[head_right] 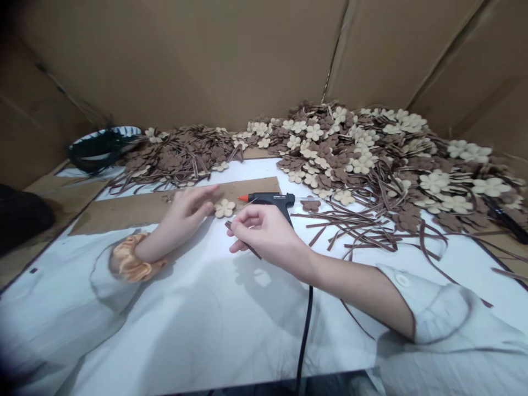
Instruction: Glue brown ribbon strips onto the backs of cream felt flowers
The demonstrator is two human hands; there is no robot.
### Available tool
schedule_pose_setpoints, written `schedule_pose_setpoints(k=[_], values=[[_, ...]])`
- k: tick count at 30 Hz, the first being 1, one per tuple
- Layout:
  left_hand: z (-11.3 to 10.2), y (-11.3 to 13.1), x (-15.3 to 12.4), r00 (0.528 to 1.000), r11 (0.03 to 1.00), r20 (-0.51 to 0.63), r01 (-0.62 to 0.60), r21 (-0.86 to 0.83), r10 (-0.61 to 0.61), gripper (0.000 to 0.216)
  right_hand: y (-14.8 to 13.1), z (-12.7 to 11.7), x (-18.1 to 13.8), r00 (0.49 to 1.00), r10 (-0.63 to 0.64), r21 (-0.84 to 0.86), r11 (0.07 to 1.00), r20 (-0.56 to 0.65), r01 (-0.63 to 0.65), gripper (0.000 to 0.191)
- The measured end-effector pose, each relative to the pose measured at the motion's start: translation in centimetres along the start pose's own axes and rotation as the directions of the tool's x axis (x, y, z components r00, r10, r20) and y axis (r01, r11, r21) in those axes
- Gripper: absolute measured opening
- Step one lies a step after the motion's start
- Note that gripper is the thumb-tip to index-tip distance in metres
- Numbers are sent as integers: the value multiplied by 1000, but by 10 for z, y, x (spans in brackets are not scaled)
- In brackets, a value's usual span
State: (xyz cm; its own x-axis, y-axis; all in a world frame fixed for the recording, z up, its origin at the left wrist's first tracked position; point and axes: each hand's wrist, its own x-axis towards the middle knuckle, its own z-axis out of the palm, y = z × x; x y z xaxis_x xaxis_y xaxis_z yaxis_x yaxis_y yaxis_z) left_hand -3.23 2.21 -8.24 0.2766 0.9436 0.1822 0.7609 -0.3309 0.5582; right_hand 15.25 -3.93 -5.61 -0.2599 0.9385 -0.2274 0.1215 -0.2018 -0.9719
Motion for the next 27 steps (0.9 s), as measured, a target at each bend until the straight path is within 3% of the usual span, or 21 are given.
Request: schedule_pose_setpoints(k=[4,10,18,22,27], values=[[7,-5,0,990,996,143,-28,83,15,41,7,0,8,998,59,-52,997,1,-59,11],[8,1,-13,983,999,182,-28,19,24,40,17,1,15,994,100,-87,992,37,-96,14],[3,10,-24,923,988,384,42,-149,19,30,25,-1,20,993,86,-165,984,76,-73,9],[2,13,-28,910,988,411,11,-153,54,30,30,-2,21,992,44,-141,990,117,-27,6],[5,13,-29,910,993,408,-37,-109,79,29,18,-6,15,993,62,-260,965,103,-33,13]])
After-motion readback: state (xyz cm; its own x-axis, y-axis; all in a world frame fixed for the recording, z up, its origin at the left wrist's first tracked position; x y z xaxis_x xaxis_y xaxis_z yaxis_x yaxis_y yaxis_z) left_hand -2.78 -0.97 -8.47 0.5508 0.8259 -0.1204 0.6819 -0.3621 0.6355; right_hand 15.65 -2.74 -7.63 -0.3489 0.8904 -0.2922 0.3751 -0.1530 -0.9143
